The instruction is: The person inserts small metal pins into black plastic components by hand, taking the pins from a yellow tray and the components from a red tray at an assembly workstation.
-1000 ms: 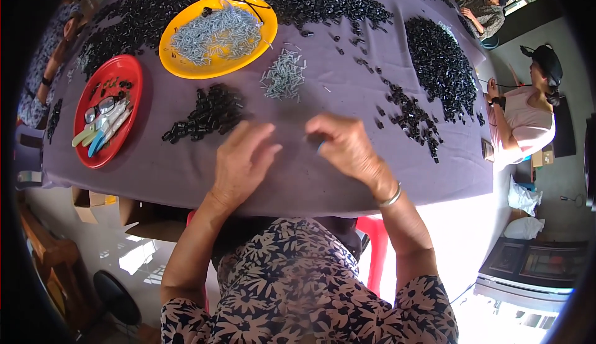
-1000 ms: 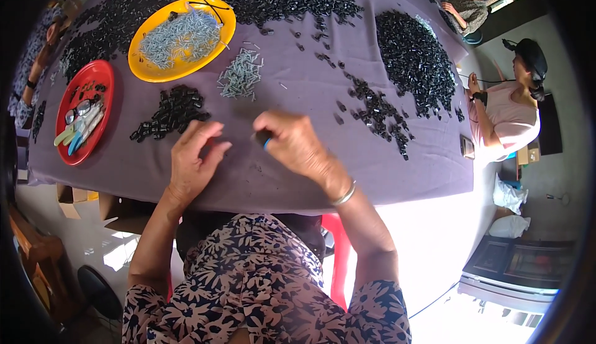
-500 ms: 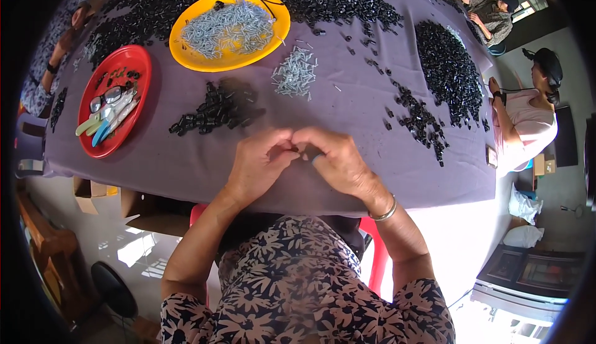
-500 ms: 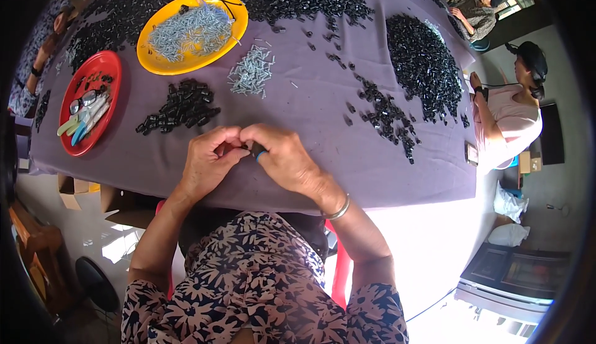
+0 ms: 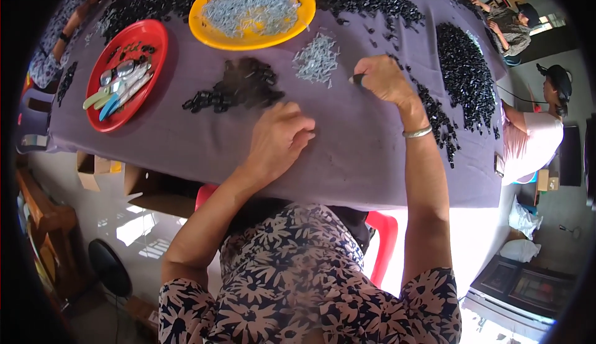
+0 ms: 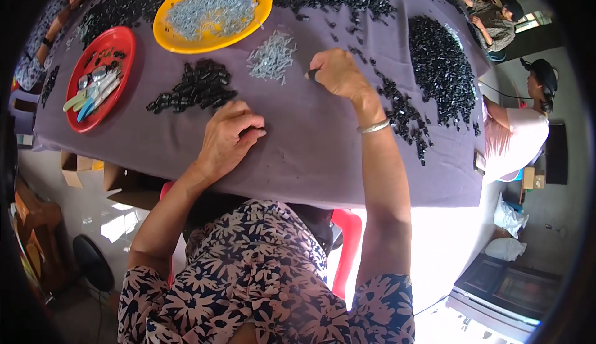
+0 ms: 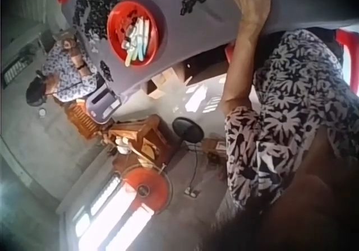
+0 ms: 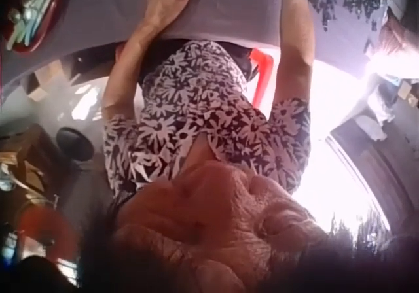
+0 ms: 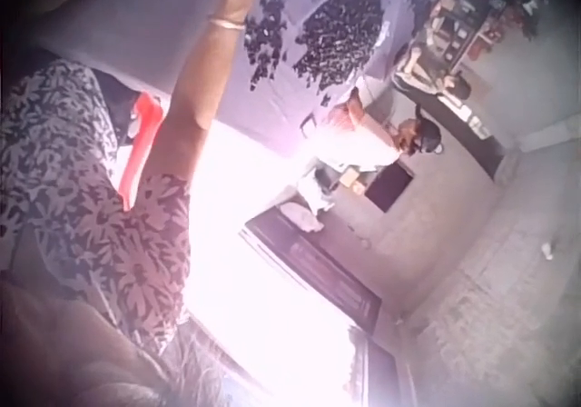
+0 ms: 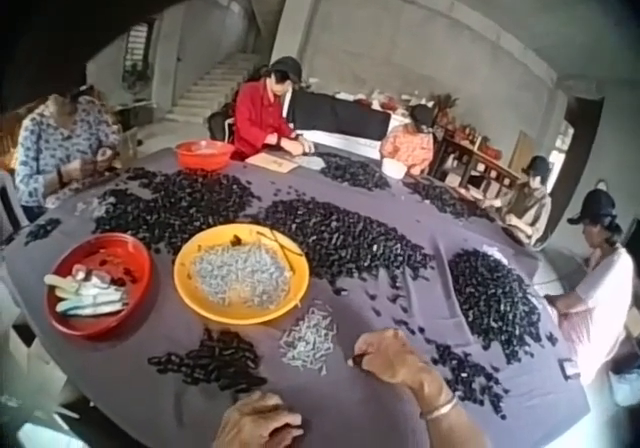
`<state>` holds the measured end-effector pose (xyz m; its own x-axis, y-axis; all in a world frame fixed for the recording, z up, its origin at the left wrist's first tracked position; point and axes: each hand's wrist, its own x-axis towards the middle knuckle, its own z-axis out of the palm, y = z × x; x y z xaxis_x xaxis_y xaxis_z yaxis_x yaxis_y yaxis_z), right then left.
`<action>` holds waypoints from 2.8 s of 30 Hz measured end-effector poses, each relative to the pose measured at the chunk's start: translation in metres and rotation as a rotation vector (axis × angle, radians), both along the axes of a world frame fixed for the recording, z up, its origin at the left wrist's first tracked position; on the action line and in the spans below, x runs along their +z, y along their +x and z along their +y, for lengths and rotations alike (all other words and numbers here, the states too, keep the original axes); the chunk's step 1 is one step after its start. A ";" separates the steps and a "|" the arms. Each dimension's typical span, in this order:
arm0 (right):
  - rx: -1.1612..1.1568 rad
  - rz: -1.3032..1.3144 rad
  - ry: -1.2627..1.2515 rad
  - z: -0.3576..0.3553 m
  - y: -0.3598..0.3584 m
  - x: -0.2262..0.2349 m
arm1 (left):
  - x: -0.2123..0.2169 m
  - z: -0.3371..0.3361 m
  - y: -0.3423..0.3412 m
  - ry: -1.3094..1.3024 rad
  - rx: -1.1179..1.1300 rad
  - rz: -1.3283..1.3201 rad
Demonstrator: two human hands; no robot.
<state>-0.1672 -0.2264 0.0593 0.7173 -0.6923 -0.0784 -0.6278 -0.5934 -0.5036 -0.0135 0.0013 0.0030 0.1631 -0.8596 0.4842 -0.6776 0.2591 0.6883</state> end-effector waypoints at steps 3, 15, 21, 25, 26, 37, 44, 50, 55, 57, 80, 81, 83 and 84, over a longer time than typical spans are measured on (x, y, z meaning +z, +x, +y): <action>-0.065 0.035 0.168 0.010 0.006 0.008 | 0.000 -0.001 0.001 0.012 0.007 -0.017; 0.199 -0.544 0.276 0.118 -0.004 -0.030 | 0.000 0.000 -0.002 0.074 0.039 -0.051; 0.259 -0.501 -0.007 0.124 -0.002 -0.027 | 0.001 -0.001 -0.003 0.093 0.040 -0.052; 0.373 -0.367 -0.290 0.133 0.001 -0.016 | -0.001 -0.003 -0.003 0.073 0.060 -0.050; 0.412 -0.344 -0.319 0.133 0.001 -0.015 | -0.001 -0.003 -0.003 0.072 0.058 -0.050; 0.325 -0.346 -0.220 0.133 0.000 -0.022 | 0.001 -0.004 0.000 0.115 0.032 0.007; 0.248 -0.378 -0.102 0.137 0.005 -0.022 | 0.001 -0.002 0.000 0.111 0.058 0.038; 0.228 -0.513 0.205 0.124 -0.010 -0.018 | 0.000 -0.002 -0.001 0.088 0.036 0.012; -0.141 -0.517 -0.199 0.038 -0.049 -0.005 | 0.004 0.002 0.000 0.058 0.032 0.006; -0.366 -0.394 -0.255 -0.014 -0.077 -0.003 | 0.005 -0.002 0.000 0.056 0.026 0.010; -0.152 -0.421 -0.013 0.037 -0.040 0.000 | -0.001 0.000 0.001 0.027 0.018 -0.025; -0.091 -0.522 0.183 0.061 -0.035 0.000 | -0.001 -0.001 0.001 0.040 0.020 -0.022; -0.044 -0.589 0.280 0.096 -0.027 -0.010 | -0.003 -0.001 0.001 0.038 0.020 -0.023; -0.007 -0.656 0.358 0.109 -0.025 -0.013 | -0.004 -0.002 0.000 0.038 0.024 -0.021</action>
<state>-0.1919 -0.1174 0.0466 0.6898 -0.7098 0.1425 -0.1353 -0.3198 -0.9378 -0.0134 -0.0008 -0.0010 0.1735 -0.8736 0.4547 -0.6980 0.2166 0.6826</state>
